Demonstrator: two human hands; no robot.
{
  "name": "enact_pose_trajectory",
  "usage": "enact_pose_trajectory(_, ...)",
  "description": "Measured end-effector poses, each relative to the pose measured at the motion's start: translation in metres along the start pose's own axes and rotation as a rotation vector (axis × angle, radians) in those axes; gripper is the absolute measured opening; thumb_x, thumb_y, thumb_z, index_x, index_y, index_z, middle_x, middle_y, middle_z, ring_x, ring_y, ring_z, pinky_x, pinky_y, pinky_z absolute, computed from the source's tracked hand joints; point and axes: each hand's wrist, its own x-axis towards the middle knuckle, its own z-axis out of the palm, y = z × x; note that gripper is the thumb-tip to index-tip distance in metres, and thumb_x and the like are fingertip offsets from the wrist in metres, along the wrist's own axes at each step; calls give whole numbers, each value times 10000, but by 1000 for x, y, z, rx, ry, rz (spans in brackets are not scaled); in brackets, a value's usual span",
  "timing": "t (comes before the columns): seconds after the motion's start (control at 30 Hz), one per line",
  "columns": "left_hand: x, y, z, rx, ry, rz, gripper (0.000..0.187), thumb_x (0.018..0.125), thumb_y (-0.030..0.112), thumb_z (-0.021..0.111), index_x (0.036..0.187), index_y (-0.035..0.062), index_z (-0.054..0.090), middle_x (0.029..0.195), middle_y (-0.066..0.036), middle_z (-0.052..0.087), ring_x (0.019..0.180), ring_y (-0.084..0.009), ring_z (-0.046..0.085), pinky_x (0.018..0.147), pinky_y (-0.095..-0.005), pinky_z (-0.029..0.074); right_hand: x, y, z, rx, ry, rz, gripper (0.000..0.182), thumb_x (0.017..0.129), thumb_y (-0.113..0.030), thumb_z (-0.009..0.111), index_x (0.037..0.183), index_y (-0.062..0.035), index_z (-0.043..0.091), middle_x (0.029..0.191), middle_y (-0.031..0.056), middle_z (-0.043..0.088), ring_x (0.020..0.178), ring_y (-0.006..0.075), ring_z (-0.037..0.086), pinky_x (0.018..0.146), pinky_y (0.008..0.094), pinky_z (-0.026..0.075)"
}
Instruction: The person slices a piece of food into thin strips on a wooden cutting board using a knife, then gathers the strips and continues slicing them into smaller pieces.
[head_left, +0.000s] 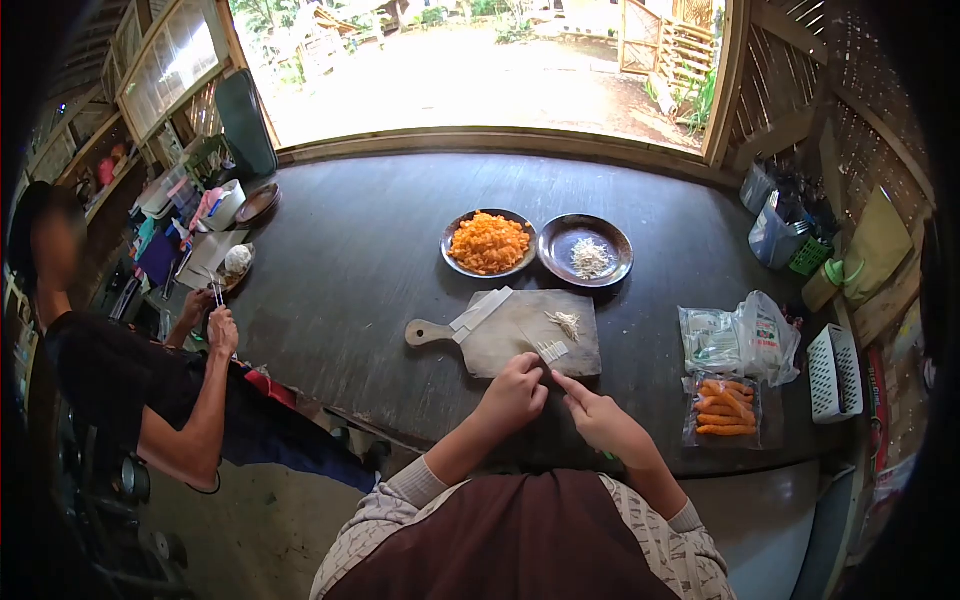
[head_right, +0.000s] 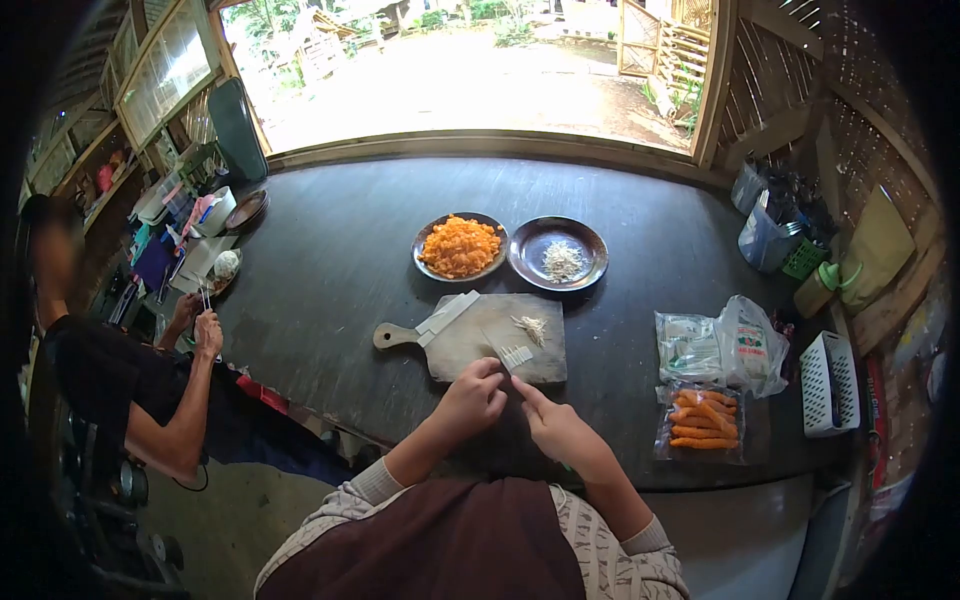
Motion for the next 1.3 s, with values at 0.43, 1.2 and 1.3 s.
enact_pose_trajectory(0.43,0,4,-5,9,-39,-33,215,756,89,581,890,-72,627,1110,-256,585,1068,-385,557,944,-414,449,-6,-16,-5,15,-78,106,442,976,-247,403,1418,-262,382,939,310,628,846,438,642,764,441,495)
enact_pose_trajectory(1.2,1,4,-4,13,-27,-20,228,755,87,580,903,-79,631,1104,-253,587,1052,-382,563,938,-410,452,5,-4,0,-11,-36,20,431,985,-267,394,1416,-269,383,843,262,649,663,287,656,649,386,517)
enact_pose_trajectory(1.3,1,2,-3,29,-17,2,227,754,87,578,899,-79,631,1094,-252,588,1038,-382,566,929,-413,455,-1,-7,-6,-27,-74,59,427,989,-267,386,1415,-277,384,815,248,644,608,237,635,603,367,514)
